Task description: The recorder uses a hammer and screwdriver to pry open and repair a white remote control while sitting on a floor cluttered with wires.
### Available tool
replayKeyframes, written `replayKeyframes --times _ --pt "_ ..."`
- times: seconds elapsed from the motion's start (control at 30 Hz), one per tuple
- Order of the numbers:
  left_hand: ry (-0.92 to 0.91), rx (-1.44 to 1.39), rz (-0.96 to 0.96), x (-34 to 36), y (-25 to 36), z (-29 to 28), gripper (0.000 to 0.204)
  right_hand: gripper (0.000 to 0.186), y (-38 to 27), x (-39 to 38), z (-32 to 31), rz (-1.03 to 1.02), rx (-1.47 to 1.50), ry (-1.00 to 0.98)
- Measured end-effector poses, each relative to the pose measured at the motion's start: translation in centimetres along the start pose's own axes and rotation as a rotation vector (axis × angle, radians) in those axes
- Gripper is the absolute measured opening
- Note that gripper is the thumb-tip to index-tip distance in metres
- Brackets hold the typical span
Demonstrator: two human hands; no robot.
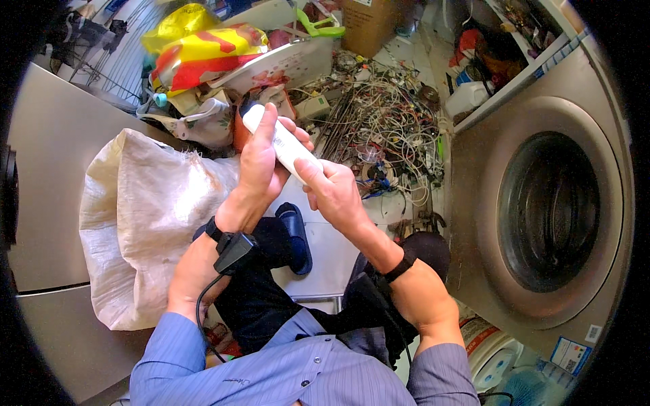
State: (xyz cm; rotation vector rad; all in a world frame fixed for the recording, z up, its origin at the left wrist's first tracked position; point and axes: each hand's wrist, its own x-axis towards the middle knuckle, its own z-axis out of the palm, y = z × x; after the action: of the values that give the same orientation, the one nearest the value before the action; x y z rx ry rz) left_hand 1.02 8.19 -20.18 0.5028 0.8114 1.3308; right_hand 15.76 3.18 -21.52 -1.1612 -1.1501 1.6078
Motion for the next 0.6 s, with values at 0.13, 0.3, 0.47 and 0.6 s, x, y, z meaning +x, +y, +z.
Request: replayKeyframes --times 0.13,0.3,0.47,0.6 --pt "-0.012 -0.048 -0.077 0.2 0.7 0.3 0.045 0.043 0.1 -0.4 0.5 -0.028 0.031 0.020" --pt "-0.064 -0.122 -0.123 0.7 0.6 -0.5 0.043 0.037 0.0 -0.6 0.9 -0.164 -0.141 0.091" --pt "-0.011 -0.091 -0.074 1.1 0.1 -1.9 0.045 0.032 1.0 -0.3 0.5 -0.166 -0.189 0.027" --pt "0.047 -0.057 -0.056 0.6 0.0 -1.0 0.047 0.037 1.8 -0.4 0.1 -0.288 -0.108 -0.033"
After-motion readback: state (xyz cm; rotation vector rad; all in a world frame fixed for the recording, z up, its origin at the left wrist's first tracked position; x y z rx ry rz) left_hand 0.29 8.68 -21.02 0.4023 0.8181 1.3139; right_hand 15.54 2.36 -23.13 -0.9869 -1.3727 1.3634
